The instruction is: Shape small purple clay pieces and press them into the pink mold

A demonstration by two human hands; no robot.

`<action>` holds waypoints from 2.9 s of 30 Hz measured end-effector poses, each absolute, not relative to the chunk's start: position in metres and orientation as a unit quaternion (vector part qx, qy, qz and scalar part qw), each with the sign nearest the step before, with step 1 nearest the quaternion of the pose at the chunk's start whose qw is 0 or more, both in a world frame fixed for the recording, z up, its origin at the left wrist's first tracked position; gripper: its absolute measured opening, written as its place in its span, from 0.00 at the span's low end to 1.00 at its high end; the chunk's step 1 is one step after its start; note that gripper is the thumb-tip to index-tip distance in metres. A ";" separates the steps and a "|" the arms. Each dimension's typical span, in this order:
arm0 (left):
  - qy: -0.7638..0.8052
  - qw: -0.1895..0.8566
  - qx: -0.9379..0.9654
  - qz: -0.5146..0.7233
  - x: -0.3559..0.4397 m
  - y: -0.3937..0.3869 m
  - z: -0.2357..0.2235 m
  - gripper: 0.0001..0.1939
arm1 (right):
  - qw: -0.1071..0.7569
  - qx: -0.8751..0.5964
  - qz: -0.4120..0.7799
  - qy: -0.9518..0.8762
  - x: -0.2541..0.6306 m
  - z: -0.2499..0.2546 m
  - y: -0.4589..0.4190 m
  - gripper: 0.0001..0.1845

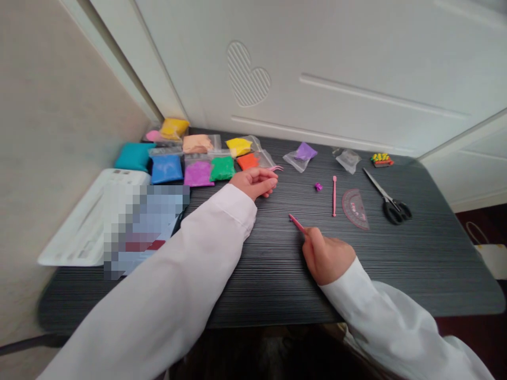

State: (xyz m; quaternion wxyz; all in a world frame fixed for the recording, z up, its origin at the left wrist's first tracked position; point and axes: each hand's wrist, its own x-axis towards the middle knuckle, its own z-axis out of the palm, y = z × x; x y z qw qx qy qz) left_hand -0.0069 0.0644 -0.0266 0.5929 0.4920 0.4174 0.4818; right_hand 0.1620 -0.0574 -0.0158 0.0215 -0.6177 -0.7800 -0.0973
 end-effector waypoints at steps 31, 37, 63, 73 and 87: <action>0.408 0.603 0.485 0.483 -0.005 0.060 -0.028 0.11 | 0.158 -0.622 -0.055 -0.765 0.190 -0.023 -0.052 0.14; 0.440 0.541 0.559 0.449 -0.005 0.060 -0.030 0.11 | 0.154 -0.602 -0.042 -0.782 0.196 -0.025 -0.048 0.14; 0.500 0.457 0.594 0.433 -0.004 0.056 -0.027 0.10 | 0.089 -0.565 -0.064 -0.818 0.189 0.002 -0.016 0.20; 0.464 0.486 0.582 0.459 -0.006 0.062 -0.038 0.14 | 0.104 -0.531 0.003 -0.841 0.162 -0.004 0.001 0.15; 0.493 0.487 0.561 0.453 -0.004 0.058 -0.036 0.16 | 0.160 -0.499 0.017 -0.852 0.169 -0.015 0.000 0.11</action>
